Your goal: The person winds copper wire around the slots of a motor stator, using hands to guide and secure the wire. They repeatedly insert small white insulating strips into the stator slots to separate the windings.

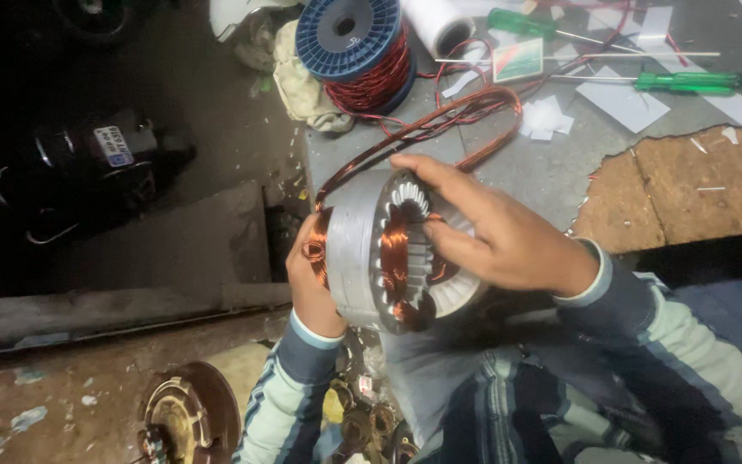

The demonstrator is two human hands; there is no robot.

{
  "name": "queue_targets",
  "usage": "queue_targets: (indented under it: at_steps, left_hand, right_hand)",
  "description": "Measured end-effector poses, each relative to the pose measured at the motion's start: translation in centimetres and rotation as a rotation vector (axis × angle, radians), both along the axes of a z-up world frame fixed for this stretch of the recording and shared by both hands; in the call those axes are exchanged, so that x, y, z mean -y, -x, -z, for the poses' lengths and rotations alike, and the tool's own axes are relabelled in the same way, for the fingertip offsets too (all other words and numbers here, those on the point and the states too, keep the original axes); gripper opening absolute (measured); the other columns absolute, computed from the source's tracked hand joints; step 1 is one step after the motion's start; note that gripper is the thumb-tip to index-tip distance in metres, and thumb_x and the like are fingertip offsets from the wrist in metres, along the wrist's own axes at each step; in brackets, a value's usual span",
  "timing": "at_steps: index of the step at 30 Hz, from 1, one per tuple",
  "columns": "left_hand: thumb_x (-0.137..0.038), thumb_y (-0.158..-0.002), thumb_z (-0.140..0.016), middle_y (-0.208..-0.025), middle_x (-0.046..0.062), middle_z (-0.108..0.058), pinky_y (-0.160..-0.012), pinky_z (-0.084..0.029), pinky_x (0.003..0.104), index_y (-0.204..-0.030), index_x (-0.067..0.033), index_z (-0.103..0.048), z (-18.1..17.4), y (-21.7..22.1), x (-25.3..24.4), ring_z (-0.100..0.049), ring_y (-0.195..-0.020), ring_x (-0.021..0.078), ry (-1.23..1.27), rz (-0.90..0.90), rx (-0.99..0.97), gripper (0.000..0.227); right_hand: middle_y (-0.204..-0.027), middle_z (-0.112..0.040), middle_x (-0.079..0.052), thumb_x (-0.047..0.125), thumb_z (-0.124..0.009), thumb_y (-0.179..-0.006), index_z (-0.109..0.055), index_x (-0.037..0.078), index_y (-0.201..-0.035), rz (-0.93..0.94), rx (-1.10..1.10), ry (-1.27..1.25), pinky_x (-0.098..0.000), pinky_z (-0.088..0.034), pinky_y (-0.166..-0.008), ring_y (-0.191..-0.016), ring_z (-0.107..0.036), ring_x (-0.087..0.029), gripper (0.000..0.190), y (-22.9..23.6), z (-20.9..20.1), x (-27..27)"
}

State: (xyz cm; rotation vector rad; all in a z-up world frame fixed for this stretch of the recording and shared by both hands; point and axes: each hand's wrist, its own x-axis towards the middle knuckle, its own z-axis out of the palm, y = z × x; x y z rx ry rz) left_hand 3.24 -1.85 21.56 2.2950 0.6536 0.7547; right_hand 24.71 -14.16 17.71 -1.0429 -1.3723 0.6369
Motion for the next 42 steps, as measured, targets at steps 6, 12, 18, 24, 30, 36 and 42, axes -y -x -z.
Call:
queue_targets:
  at_steps: [6,12,18,24,30,36,42]
  left_hand:
    - [-0.005,-0.085,-0.077,-0.095,0.003,-0.072,-0.077,-0.054,0.025,-0.106,0.0031,-0.071,-1.1,-0.3,-3.3,-0.064,-0.083,0.0097,0.298,0.166,-0.152,0.024]
    - [-0.003,-0.079,-0.082,-0.103,0.001,-0.074,-0.081,-0.056,0.025,-0.112,0.0044,-0.071,-2.2,-1.8,-4.6,-0.066,-0.090,0.0065,0.700,0.283,-0.160,0.036]
    - [-0.002,-0.087,-0.074,-0.106,0.004,-0.073,-0.087,-0.055,0.026,-0.118,0.0044,-0.069,-2.3,-1.2,-3.6,-0.064,-0.097,0.0074,0.509,0.223,-0.140,0.032]
    - [-0.002,-0.092,-0.065,-0.099,0.004,-0.070,-0.070,-0.048,0.025,-0.121,0.0018,-0.065,2.3,5.9,1.6,-0.059,-0.081,0.0107,0.698,-0.284,0.421,0.030]
    - [-0.005,-0.096,-0.067,-0.088,0.006,-0.068,-0.069,-0.048,0.025,-0.114,0.0036,-0.067,9.7,9.5,6.2,-0.060,-0.076,0.0119,0.900,-0.364,0.552,0.020]
    - [-0.004,-0.094,-0.069,-0.084,0.005,-0.067,-0.067,-0.046,0.024,-0.109,0.0043,-0.071,12.2,12.0,7.7,-0.058,-0.074,0.0103,0.917,-0.457,0.449,0.018]
    - [-0.004,-0.094,-0.070,-0.087,0.003,-0.068,-0.067,-0.045,0.023,-0.110,0.0031,-0.072,12.3,10.9,7.6,-0.056,-0.076,0.0080,0.890,-0.382,0.425,0.018]
  right_hand:
    - [-0.142,-0.057,-0.023,0.003,-0.055,-0.095,-0.030,-0.001,-0.157,-0.057,0.006,-0.013,-0.0374,-0.049,-0.104,-0.120,-0.066,-0.027,0.066,-0.4,-0.6,0.1]
    - [-0.135,-0.068,-0.017,0.003,-0.054,-0.092,-0.045,0.003,-0.150,0.073,-0.118,0.036,-0.0316,-0.055,-0.101,-0.123,-0.071,-0.023,0.058,0.7,-0.1,0.0]
    - [-0.146,-0.059,-0.021,0.006,-0.055,-0.104,-0.039,0.001,-0.155,0.114,-0.047,-0.014,-0.0378,-0.046,-0.112,-0.135,-0.061,-0.029,0.054,1.4,0.5,1.6]
    - [-0.116,-0.072,-0.015,0.014,-0.068,-0.098,-0.071,0.007,-0.120,0.624,0.327,0.280,-0.0385,-0.054,-0.091,-0.105,-0.070,-0.033,0.024,-2.7,1.7,5.1]
    - [-0.097,-0.067,-0.019,0.015,-0.076,-0.088,-0.076,0.005,-0.111,0.781,0.716,0.317,-0.0482,-0.050,-0.073,-0.086,-0.064,-0.041,0.025,-7.1,4.6,2.6]
    - [-0.092,-0.067,-0.016,0.017,-0.077,-0.092,-0.077,0.007,-0.097,0.828,0.805,0.299,-0.0480,-0.050,-0.073,-0.085,-0.065,-0.039,0.011,-7.1,5.1,2.2]
    - [-0.091,-0.073,-0.008,0.012,-0.075,-0.097,-0.077,0.002,-0.106,0.779,0.267,0.376,-0.0311,-0.051,-0.067,-0.075,-0.065,-0.018,0.013,-7.4,4.9,4.3]
